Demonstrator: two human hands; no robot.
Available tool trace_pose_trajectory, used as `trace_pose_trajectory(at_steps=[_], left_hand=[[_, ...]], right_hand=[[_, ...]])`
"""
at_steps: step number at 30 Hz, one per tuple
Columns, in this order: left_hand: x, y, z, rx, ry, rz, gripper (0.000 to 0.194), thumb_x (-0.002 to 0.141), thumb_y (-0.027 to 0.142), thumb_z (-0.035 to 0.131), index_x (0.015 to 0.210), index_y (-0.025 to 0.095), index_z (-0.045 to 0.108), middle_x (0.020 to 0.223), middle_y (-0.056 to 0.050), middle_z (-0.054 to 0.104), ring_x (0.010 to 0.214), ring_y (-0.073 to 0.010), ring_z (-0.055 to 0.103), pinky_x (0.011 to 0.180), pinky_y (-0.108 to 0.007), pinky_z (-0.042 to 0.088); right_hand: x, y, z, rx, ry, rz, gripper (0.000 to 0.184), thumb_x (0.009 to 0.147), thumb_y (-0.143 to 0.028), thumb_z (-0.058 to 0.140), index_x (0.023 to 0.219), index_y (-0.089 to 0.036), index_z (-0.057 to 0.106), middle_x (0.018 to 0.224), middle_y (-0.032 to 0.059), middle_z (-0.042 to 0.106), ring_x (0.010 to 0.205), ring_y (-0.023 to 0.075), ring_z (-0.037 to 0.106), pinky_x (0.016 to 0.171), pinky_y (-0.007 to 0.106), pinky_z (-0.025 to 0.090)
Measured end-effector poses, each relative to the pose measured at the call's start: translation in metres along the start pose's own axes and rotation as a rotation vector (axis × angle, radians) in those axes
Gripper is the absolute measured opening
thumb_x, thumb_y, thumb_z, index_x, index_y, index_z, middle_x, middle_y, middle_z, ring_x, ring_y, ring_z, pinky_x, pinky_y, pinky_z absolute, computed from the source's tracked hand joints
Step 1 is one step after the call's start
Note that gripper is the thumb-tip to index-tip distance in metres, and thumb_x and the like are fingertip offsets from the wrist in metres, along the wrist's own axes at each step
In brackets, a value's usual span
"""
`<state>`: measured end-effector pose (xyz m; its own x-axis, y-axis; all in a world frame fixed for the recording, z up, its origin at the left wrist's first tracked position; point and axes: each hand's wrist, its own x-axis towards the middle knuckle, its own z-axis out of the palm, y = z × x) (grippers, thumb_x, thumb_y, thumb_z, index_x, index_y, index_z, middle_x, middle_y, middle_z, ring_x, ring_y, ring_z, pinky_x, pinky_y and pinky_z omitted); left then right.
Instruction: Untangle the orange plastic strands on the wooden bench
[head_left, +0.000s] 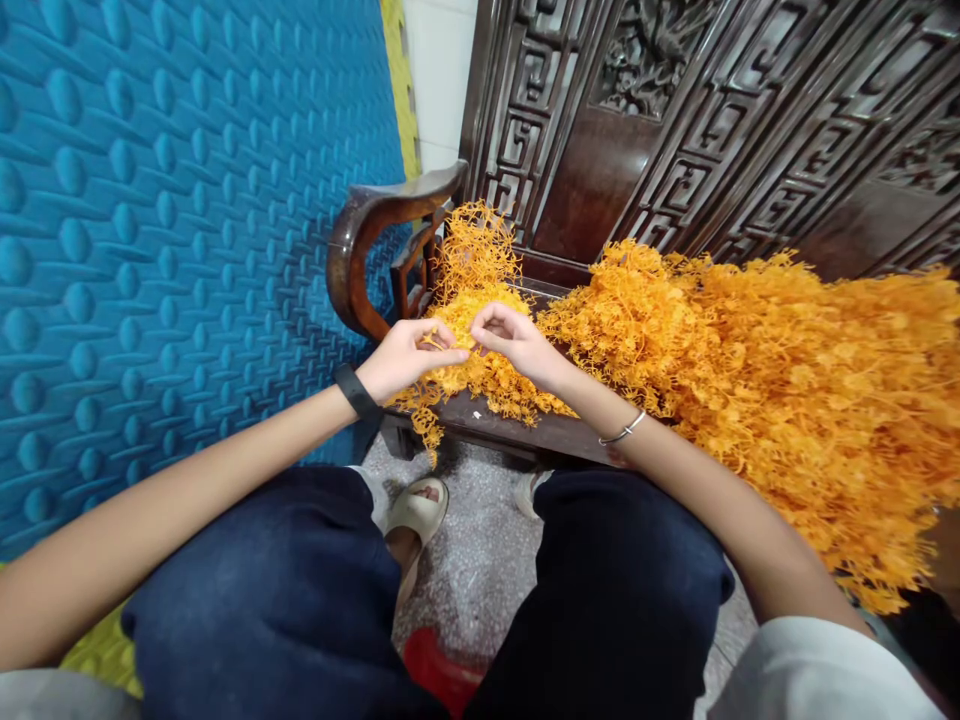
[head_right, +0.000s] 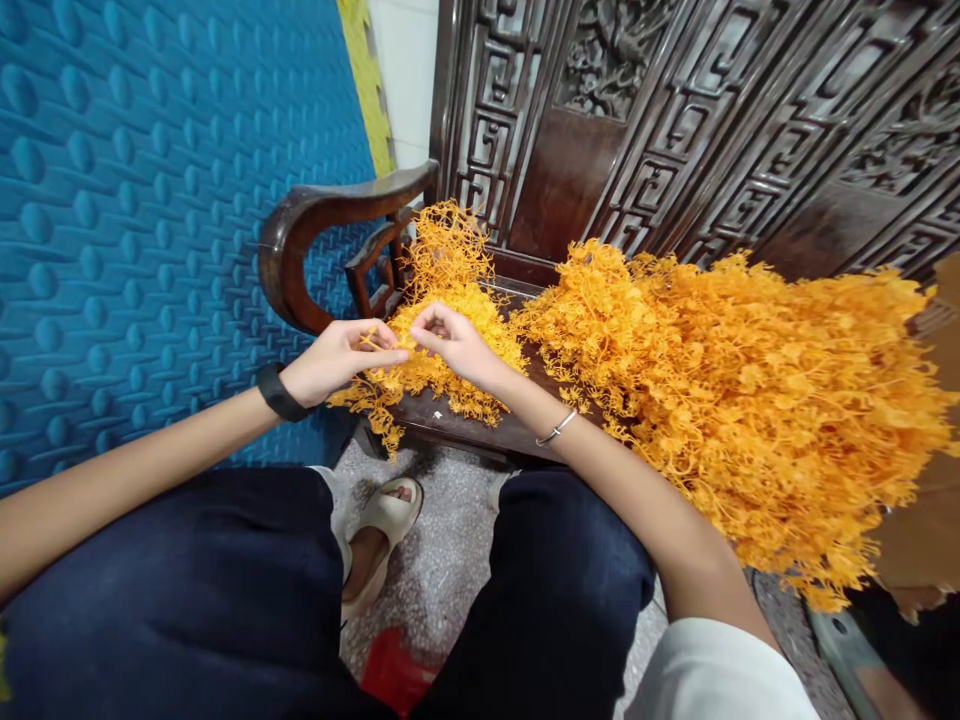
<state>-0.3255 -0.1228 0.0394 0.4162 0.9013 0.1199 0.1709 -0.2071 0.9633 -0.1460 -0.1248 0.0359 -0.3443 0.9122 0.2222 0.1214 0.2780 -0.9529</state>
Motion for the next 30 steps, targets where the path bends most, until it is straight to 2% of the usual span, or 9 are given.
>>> trace_pose_trajectory(at_steps=[5, 10, 12, 15, 19, 23, 26, 30], left_hand=[[-0.001, 0.004, 0.002, 0.025, -0.008, -0.013, 0.022, 0.065, 0.031, 0.071, 0.061, 0.013, 0.059, 0.061, 0.000, 0.062, 0.058, -0.0096, 0.051, 0.061, -0.025, 0.038], [0.000, 0.001, 0.003, 0.042, -0.037, -0.029, 0.016, 0.065, 0.026, 0.069, 0.062, 0.013, 0.060, 0.060, 0.001, 0.061, 0.057, -0.0091, 0.050, 0.061, -0.025, 0.038], [0.000, -0.001, 0.003, 0.046, -0.047, -0.029, 0.017, 0.064, 0.027, 0.069, 0.061, 0.014, 0.059, 0.058, 0.002, 0.058, 0.055, -0.0088, 0.049, 0.059, -0.024, 0.037], [0.001, -0.003, 0.002, 0.065, -0.076, 0.015, 0.022, 0.069, 0.032, 0.066, 0.059, 0.015, 0.057, 0.056, 0.003, 0.054, 0.055, -0.0088, 0.045, 0.058, -0.024, 0.033], [0.002, -0.004, 0.002, 0.031, -0.071, 0.088, 0.025, 0.074, 0.034, 0.060, 0.058, 0.015, 0.056, 0.059, 0.002, 0.053, 0.060, -0.0101, 0.046, 0.064, -0.026, 0.035], [0.005, -0.004, 0.004, -0.039, 0.013, 0.096, 0.025, 0.073, 0.032, 0.059, 0.054, 0.015, 0.056, 0.058, 0.002, 0.052, 0.063, -0.0110, 0.045, 0.068, -0.027, 0.034], [0.008, -0.004, 0.008, -0.054, 0.073, 0.079, 0.024, 0.071, 0.030, 0.060, 0.053, 0.015, 0.057, 0.055, 0.003, 0.049, 0.061, -0.0108, 0.042, 0.063, -0.026, 0.031], [0.015, -0.006, 0.014, -0.100, 0.194, 0.055, 0.020, 0.069, 0.028, 0.061, 0.053, 0.016, 0.058, 0.053, 0.004, 0.045, 0.056, -0.0098, 0.037, 0.055, -0.025, 0.026]], right_hand=[[0.000, 0.000, 0.000, 0.033, 0.038, 0.017, 0.031, 0.073, -0.044, 0.067, 0.076, -0.020, 0.048, 0.072, -0.0030, 0.053, 0.066, 0.0085, 0.051, 0.067, 0.026, 0.044], [-0.002, -0.005, 0.002, 0.029, -0.078, 0.050, 0.033, 0.065, -0.039, 0.075, 0.079, -0.018, 0.054, 0.074, -0.0019, 0.057, 0.071, 0.0103, 0.054, 0.070, 0.027, 0.044], [-0.002, -0.003, 0.001, 0.031, -0.069, 0.075, 0.033, 0.061, -0.037, 0.078, 0.075, -0.018, 0.054, 0.072, -0.0027, 0.057, 0.069, 0.0101, 0.052, 0.069, 0.028, 0.043], [0.000, -0.001, -0.001, 0.044, 0.015, 0.095, 0.028, 0.063, -0.033, 0.076, 0.069, -0.017, 0.054, 0.069, -0.0030, 0.055, 0.065, 0.0089, 0.049, 0.066, 0.027, 0.040], [0.004, -0.004, -0.002, 0.047, 0.118, 0.115, 0.021, 0.062, -0.026, 0.073, 0.064, -0.016, 0.055, 0.066, -0.0028, 0.056, 0.064, 0.0083, 0.047, 0.066, 0.026, 0.038], [0.009, -0.010, 0.006, 0.071, 0.251, 0.152, 0.015, 0.065, -0.019, 0.067, 0.059, -0.016, 0.054, 0.059, -0.0042, 0.052, 0.059, 0.0074, 0.044, 0.063, 0.025, 0.037], [0.014, -0.014, 0.015, 0.086, 0.380, 0.208, 0.017, 0.068, -0.016, 0.064, 0.056, -0.016, 0.051, 0.057, -0.0045, 0.050, 0.057, 0.0066, 0.041, 0.063, 0.025, 0.038], [0.027, -0.012, 0.025, 0.091, 0.570, 0.191, 0.018, 0.068, -0.014, 0.062, 0.056, -0.016, 0.050, 0.059, -0.0042, 0.051, 0.059, 0.0069, 0.044, 0.068, 0.026, 0.040]])
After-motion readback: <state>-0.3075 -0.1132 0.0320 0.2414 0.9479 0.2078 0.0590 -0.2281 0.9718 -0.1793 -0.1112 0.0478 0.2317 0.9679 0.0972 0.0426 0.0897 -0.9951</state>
